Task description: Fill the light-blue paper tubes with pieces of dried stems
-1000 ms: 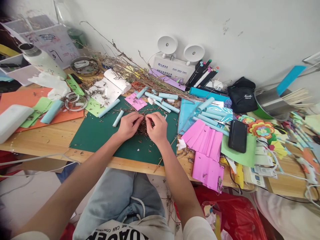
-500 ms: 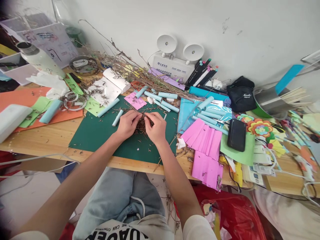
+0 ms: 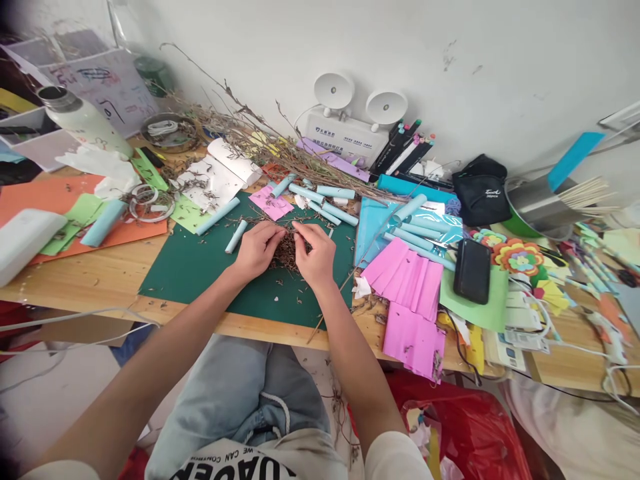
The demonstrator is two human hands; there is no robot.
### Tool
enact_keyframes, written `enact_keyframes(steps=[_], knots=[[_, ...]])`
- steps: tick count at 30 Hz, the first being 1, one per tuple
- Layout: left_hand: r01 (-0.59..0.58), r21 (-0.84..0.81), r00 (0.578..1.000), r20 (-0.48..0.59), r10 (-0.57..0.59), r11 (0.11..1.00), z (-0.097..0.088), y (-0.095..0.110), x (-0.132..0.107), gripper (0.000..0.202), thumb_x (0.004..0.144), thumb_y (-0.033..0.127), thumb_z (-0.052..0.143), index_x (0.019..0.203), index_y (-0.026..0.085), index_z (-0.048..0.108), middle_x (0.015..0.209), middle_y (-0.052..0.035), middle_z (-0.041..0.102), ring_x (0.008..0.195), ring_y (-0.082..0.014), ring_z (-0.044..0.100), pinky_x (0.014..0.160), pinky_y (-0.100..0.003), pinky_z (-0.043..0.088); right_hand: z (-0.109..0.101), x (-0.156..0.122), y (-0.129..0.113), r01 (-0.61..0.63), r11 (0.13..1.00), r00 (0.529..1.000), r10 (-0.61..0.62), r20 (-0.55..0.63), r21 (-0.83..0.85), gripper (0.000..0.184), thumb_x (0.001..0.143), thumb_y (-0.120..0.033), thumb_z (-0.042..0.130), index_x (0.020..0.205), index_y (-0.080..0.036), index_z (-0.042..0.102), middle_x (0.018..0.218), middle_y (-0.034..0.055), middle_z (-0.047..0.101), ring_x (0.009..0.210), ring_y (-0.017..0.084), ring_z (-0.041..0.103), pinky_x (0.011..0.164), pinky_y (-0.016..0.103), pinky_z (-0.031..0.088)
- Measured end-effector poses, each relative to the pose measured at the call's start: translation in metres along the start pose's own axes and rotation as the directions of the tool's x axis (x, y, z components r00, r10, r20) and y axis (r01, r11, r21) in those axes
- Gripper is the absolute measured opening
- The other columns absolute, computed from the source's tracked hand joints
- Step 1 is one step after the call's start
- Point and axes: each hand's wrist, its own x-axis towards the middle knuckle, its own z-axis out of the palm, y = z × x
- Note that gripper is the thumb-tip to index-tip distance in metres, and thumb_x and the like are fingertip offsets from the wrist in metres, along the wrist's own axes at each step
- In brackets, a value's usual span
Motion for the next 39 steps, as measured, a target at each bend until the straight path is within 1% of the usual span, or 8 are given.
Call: enact_keyframes(steps=[4,9,15,19,22,29,33,39], knots=[[-0.028,0.037,0.998,0.064,0.026,0.999,-0.0003,0.001,0.0005,0.03,0.103,0.028,0.035,0.099,0.016,0.063,0.092,-0.0091,0.063,0.088,-0.0198,0.058,0.079,-0.032,0.048,0.004,-0.0004,-0.0015,0.049,0.999,0.999,-0.049,-0.005,0.023,0.014,0.091,-0.025,0.062,0.097,-0.022,0.074,0.092,0.0058,0.073,0.083,0.018,0.069,0.079,0.032,0.057],[-0.051,0.035,0.993,0.111,0.047,0.998,-0.0004,0.0031,0.0008,0.029,0.103,0.026,0.033,0.103,0.017,0.06,0.097,-0.0098,0.062,0.092,-0.0208,0.057,0.083,-0.034,0.048,0.0074,-0.0019,0.0032,0.121,0.991,0.992,-0.123,-0.026,-0.058,0.018,0.095,-0.023,0.054,0.088,-0.022,0.07,0.087,0.0064,0.069,0.08,0.018,0.065,0.075,0.032,0.054],[-0.027,0.025,0.999,0.024,0.026,0.999,-0.0028,0.0031,0.0015,0.028,0.102,0.026,0.037,0.089,0.017,0.061,0.087,-0.008,0.062,0.084,-0.0194,0.057,0.076,-0.032,0.047,0.0036,-0.0015,0.0062,0.039,0.995,0.999,-0.042,-0.028,-0.094,0.019,0.096,-0.022,0.046,0.085,-0.02,0.061,0.081,0.0056,0.063,0.077,0.019,0.059,0.072,0.033,0.05],[-0.007,-0.005,0.999,-0.042,0.007,1.0,-0.0035,-0.0009,0.0015,0.026,0.101,0.028,0.042,0.089,0.017,0.063,0.084,-0.0071,0.063,0.082,-0.0185,0.059,0.076,-0.031,0.048,-0.0003,-0.0014,0.0063,0.0,0.997,1.0,0.002,0.026,-0.071,0.023,0.098,-0.025,0.045,0.092,-0.021,0.067,0.089,0.0069,0.067,0.084,0.019,0.063,0.078,0.034,0.051],[-0.013,0.001,0.999,-0.039,0.013,1.0,-0.0011,-0.0037,0.0006,0.028,0.101,0.03,0.042,0.09,0.017,0.064,0.085,-0.0073,0.063,0.082,-0.0184,0.059,0.076,-0.031,0.048,0.002,-0.0031,0.0036,0.015,0.999,0.995,-0.011,0.098,-0.035,0.024,0.099,-0.028,0.046,0.103,-0.021,0.069,0.1,0.0084,0.068,0.093,0.02,0.065,0.084,0.035,0.052],[-0.019,0.009,0.999,0.033,0.019,1.0,0.0011,-0.0011,-0.0006,0.032,0.102,0.032,0.041,0.094,0.017,0.067,0.089,-0.0084,0.068,0.086,-0.0191,0.061,0.079,-0.032,0.05,0.007,-0.0029,0.0002,0.037,0.997,0.999,-0.035,0.03,-0.062,0.019,0.095,-0.023,0.05,0.085,-0.021,0.067,0.086,0.0066,0.067,0.082,0.019,0.063,0.078,0.033,0.051],[0.003,0.005,1.0,0.018,-0.003,1.0,0.0008,-0.001,-0.0008,0.034,0.102,0.033,0.038,0.094,0.016,0.067,0.088,-0.0085,0.07,0.083,-0.0184,0.063,0.078,-0.031,0.051,0.0018,-0.0011,0.0016,-0.006,0.996,1.0,0.003,-0.03,-0.093,0.017,0.091,-0.019,0.049,0.083,-0.02,0.063,0.082,0.0058,0.063,0.077,0.019,0.06,0.075,0.034,0.051],[0.022,0.022,1.0,0.011,-0.022,1.0,0.0008,-0.0038,-0.0009,0.033,0.102,0.035,0.041,0.094,0.017,0.068,0.092,-0.0083,0.072,0.085,-0.0189,0.066,0.079,-0.031,0.051,-0.0004,-0.0012,0.0034,0.019,0.998,1.0,-0.017,0.026,-0.054,0.018,0.094,-0.023,0.053,0.094,-0.021,0.07,0.093,0.007,0.07,0.087,0.019,0.066,0.081,0.033,0.052]])
